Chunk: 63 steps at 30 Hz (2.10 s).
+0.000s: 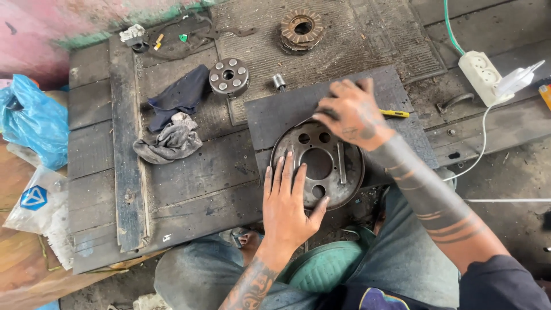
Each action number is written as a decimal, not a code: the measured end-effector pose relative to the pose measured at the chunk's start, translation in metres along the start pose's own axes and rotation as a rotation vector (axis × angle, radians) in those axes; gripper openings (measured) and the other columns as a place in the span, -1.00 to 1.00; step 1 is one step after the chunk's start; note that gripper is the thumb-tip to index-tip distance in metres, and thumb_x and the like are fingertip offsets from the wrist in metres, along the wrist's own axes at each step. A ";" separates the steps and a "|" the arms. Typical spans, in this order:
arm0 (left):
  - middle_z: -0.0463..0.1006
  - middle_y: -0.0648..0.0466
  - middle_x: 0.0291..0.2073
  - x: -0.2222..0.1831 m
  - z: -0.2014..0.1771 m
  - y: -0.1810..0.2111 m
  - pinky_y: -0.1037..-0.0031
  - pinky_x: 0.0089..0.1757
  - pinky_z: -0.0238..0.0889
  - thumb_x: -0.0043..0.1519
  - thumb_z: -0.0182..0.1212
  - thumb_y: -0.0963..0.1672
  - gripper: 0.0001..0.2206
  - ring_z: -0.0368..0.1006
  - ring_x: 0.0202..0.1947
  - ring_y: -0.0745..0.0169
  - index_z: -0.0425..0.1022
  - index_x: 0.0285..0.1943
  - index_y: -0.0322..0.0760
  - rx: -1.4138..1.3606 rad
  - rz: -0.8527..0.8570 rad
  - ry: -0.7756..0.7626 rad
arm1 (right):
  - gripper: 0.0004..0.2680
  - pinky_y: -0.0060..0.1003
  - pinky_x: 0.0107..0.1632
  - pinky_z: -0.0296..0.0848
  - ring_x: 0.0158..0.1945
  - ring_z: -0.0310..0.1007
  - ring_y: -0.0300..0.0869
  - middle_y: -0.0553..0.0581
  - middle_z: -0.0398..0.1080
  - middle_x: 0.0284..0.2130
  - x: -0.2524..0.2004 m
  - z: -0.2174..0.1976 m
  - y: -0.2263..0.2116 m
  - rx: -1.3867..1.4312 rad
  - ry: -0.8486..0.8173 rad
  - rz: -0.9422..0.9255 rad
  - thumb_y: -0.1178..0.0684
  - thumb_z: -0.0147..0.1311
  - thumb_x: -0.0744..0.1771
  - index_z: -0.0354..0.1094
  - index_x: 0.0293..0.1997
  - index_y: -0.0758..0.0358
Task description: Cleaning a motorcycle clutch housing using a small brush and a scraping tool to remove grime and debris.
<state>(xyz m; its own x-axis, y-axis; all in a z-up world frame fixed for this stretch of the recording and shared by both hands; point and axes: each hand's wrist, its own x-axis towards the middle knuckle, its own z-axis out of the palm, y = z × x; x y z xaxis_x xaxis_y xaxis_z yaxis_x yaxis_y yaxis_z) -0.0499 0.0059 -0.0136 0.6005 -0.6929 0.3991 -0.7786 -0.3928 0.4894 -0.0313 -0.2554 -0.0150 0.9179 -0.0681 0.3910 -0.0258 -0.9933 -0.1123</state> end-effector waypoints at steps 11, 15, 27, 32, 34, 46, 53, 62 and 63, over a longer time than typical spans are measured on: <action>0.24 -0.34 0.40 0.004 -0.008 -0.005 -0.15 0.35 -0.17 0.12 0.28 0.09 -0.35 0.17 0.41 -0.37 0.40 0.29 -0.41 -0.032 0.012 -0.078 | -0.88 -0.04 0.05 0.08 -0.16 0.31 -0.07 0.01 0.26 -0.32 0.002 -0.002 0.006 0.016 -0.066 -0.056 -0.11 0.28 0.29 0.47 -0.29 -0.02; 0.25 -0.35 0.39 0.006 -0.006 -0.006 -0.15 0.36 -0.16 0.12 0.29 0.08 -0.37 0.17 0.41 -0.37 0.41 0.27 -0.42 -0.021 0.020 -0.072 | -0.89 -0.06 0.06 0.06 -0.20 0.26 -0.05 0.04 0.23 -0.32 0.006 -0.009 -0.025 0.007 -0.057 -0.056 -0.03 0.26 0.34 0.47 -0.26 0.11; 0.22 -0.27 0.43 0.009 -0.012 -0.014 -0.11 0.38 -0.21 0.14 0.26 0.11 -0.35 0.11 0.46 -0.26 0.38 0.32 -0.35 -0.058 0.018 -0.169 | -0.89 -0.06 -0.03 0.11 -0.22 0.30 0.05 0.09 0.24 -0.34 0.010 -0.006 -0.015 0.170 -0.051 -0.094 0.00 0.31 0.29 0.44 -0.34 0.09; 0.21 -0.26 0.44 0.015 -0.017 -0.018 -0.07 0.39 -0.25 0.14 0.27 0.11 -0.34 0.09 0.47 -0.24 0.37 0.33 -0.34 -0.079 0.019 -0.232 | -0.87 -0.06 -0.01 0.07 -0.20 0.30 0.00 0.04 0.23 -0.32 0.007 0.014 -0.001 0.143 -0.040 -0.099 -0.07 0.31 0.28 0.42 -0.34 0.01; 0.19 -0.26 0.45 0.013 -0.016 -0.021 -0.08 0.39 -0.25 0.14 0.27 0.12 -0.33 0.08 0.48 -0.24 0.36 0.34 -0.34 -0.076 0.032 -0.238 | -0.85 -0.06 0.01 0.05 -0.18 0.29 -0.02 0.03 0.23 -0.31 0.006 0.017 -0.007 0.111 -0.031 -0.099 -0.09 0.31 0.28 0.40 -0.35 0.00; 0.28 -0.06 0.37 0.009 -0.021 -0.041 -0.06 0.36 -0.17 0.23 0.23 0.09 -0.45 0.13 0.43 -0.09 0.34 0.38 -0.08 -0.024 0.052 -0.253 | -0.87 -0.02 0.05 0.07 -0.12 0.36 -0.05 0.04 0.32 -0.29 0.003 0.006 0.011 0.167 -0.098 -0.050 -0.15 0.31 0.30 0.49 -0.32 -0.06; 0.32 -0.10 0.35 0.005 -0.021 -0.035 -0.03 0.35 -0.16 0.30 0.12 0.08 -0.48 0.15 0.44 -0.10 0.34 0.41 -0.12 0.009 0.022 -0.272 | -0.91 -0.08 -0.02 0.09 -0.20 0.30 -0.07 -0.01 0.25 -0.34 0.006 -0.007 -0.016 0.078 -0.037 -0.109 -0.06 0.33 0.26 0.47 -0.36 -0.07; 0.28 -0.07 0.42 0.011 -0.028 -0.035 -0.05 0.38 -0.20 0.31 0.08 0.07 -0.49 0.12 0.47 -0.09 0.34 0.43 -0.09 -0.040 -0.011 -0.344 | -0.89 -0.03 0.01 0.09 -0.21 0.29 -0.06 0.00 0.26 -0.33 -0.002 -0.007 -0.018 0.036 -0.027 -0.098 -0.06 0.31 0.28 0.46 -0.34 0.00; 0.27 -0.07 0.43 0.012 -0.029 -0.035 -0.05 0.38 -0.21 0.32 0.08 0.07 -0.49 0.10 0.48 -0.09 0.33 0.44 -0.09 -0.042 -0.015 -0.349 | -0.90 -0.05 -0.03 0.11 -0.22 0.28 -0.01 0.04 0.23 -0.34 0.000 -0.011 -0.020 0.089 -0.024 -0.117 -0.01 0.30 0.29 0.44 -0.33 0.04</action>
<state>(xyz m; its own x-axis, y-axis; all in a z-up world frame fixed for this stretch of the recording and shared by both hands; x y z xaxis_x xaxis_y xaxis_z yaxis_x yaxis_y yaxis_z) -0.0105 0.0288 -0.0032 0.5074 -0.8552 0.1059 -0.7578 -0.3844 0.5272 -0.0353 -0.2368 -0.0028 0.9219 0.0513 0.3841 0.1163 -0.9821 -0.1480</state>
